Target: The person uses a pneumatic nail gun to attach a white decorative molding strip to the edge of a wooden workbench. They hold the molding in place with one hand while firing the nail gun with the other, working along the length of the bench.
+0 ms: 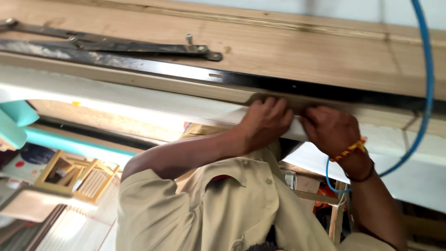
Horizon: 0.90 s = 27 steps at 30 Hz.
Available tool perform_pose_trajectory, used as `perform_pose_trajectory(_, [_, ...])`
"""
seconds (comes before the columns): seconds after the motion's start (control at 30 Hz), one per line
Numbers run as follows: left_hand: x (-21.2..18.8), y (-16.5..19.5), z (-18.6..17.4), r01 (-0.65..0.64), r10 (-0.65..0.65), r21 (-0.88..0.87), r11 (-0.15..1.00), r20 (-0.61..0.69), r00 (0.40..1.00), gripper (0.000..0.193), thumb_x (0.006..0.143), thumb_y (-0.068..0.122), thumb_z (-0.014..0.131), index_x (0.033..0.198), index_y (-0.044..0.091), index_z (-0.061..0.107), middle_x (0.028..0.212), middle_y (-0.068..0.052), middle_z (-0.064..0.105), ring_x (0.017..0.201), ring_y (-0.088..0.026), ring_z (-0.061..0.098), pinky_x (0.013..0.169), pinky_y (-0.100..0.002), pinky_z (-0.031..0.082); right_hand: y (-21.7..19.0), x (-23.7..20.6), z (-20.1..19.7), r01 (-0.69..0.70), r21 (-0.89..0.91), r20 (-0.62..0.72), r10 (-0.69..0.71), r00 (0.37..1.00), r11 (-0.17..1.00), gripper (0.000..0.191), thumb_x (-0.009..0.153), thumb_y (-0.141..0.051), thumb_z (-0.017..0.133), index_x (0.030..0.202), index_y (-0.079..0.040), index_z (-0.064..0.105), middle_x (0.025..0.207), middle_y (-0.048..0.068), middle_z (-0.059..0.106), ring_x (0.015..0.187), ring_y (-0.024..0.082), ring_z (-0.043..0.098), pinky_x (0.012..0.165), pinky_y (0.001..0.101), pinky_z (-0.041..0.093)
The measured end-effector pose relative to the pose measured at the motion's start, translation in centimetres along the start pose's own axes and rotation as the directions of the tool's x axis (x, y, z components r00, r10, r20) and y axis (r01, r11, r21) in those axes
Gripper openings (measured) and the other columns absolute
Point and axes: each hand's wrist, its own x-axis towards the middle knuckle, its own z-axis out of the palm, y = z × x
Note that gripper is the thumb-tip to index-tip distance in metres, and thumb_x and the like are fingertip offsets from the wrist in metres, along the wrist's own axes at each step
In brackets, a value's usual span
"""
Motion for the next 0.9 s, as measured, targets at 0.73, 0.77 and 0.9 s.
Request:
perform_pose_trajectory(0.73, [0.3, -1.0, -1.1, 0.131, -0.154, -0.351, 0.927, -0.038, 0.987, 0.011, 0.077, 0.015, 0.064, 0.082, 0.005, 0.063, 0.085, -0.014, 0.064, 0.080, -0.031, 0.067, 0.060, -0.045, 0.051, -1.8, -1.1, -1.7, -0.067, -0.283, 0.088, 0.096, 0.991, 0.957, 0.009, 0.095, -0.025, 0.076, 0.103, -0.020, 0.076, 0.092, 0.002, 0.070, 0.082, 0.027, 0.069, 0.070, 0.0385, 0.056])
perform_pose_trajectory(0.77, [0.3, -1.1, -1.0, 0.137, -0.155, -0.368, 0.920, -0.019, 0.988, 0.010, 0.078, 0.014, 0.064, 0.083, 0.005, 0.062, 0.086, -0.014, 0.064, 0.082, -0.032, 0.066, 0.063, -0.046, 0.052, -1.6, -0.8, -1.8, -0.043, -0.240, 0.061, 0.059, 0.996, 0.970, 0.012, 0.096, -0.024, 0.075, 0.107, -0.020, 0.076, 0.092, 0.002, 0.069, 0.082, 0.027, 0.069, 0.071, 0.0377, 0.056])
perform_pose_trajectory(0.9, [0.2, -1.0, -0.5, 0.128, -0.150, -0.464, 0.877, -0.012, 0.989, 0.013, 0.079, 0.013, 0.064, 0.089, 0.004, 0.061, 0.088, -0.015, 0.062, 0.086, -0.035, 0.064, 0.072, -0.048, 0.053, -0.8, -0.7, -1.6, -0.022, -0.100, -0.011, 0.021, 1.000, 0.995, 0.019, 0.090, -0.020, 0.075, 0.109, -0.016, 0.075, 0.099, 0.006, 0.069, 0.090, 0.031, 0.067, 0.079, 0.0422, 0.056])
